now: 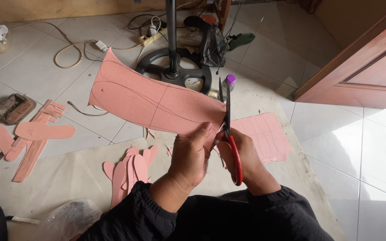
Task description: The person uses red-handled scissors to cut a pink sheet of material along pre-drawn lines. They trim the edges of a shoe-shaped piece and then cut a larger rectangular sheet into separate shapes.
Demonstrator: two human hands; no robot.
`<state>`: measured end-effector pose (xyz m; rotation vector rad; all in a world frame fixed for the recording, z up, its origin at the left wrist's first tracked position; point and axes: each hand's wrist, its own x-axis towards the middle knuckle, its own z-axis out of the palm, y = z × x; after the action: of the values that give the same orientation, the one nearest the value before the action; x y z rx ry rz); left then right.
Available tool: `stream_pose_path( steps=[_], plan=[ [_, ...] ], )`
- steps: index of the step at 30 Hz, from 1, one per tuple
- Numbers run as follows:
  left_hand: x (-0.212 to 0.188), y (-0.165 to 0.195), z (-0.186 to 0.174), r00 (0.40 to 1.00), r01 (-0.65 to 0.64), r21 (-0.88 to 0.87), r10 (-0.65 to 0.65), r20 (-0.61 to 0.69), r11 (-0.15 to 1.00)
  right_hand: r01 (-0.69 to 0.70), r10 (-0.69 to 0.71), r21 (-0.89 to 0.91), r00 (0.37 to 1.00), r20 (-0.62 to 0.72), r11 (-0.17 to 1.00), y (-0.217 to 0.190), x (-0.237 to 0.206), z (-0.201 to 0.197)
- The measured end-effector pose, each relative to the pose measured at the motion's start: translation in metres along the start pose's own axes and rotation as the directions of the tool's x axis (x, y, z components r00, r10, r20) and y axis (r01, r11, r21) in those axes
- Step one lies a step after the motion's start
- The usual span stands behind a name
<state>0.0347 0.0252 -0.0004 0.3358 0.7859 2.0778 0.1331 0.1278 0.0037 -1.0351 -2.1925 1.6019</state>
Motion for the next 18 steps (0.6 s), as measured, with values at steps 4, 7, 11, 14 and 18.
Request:
stream_pose_path(
  steps=[4, 7, 11, 14, 18],
  plan=[
    [0.002, -0.002, -0.002, 0.999, 0.030, -0.005, -0.030, -0.023, 1.000, 0.115, -0.119, -0.127, 0.992, -0.027, 0.985, 0.006, 0.000, -0.008],
    [0.002, -0.001, -0.002, 0.997, 0.068, 0.000, -0.067, -0.044, 0.998, 0.108, -0.110, -0.116, 0.994, -0.014, 0.987, 0.011, 0.002, -0.012],
    [0.004, 0.003, 0.001, 0.998, 0.067, 0.005, -0.066, -0.017, 0.998, 0.040, -0.040, -0.110, 0.999, -0.005, 0.993, 0.015, 0.003, -0.018],
    [0.003, 0.010, 0.001, 0.996, 0.089, 0.015, -0.090, 0.004, 0.996, 0.093, -0.094, -0.172, 0.996, 0.000, 0.981, 0.015, 0.001, -0.025],
    [0.002, 0.019, 0.000, 0.991, 0.117, 0.052, -0.120, 0.057, 0.992, 0.128, -0.122, -0.198, 0.992, 0.039, 0.972, 0.014, -0.003, -0.032]
  ],
)
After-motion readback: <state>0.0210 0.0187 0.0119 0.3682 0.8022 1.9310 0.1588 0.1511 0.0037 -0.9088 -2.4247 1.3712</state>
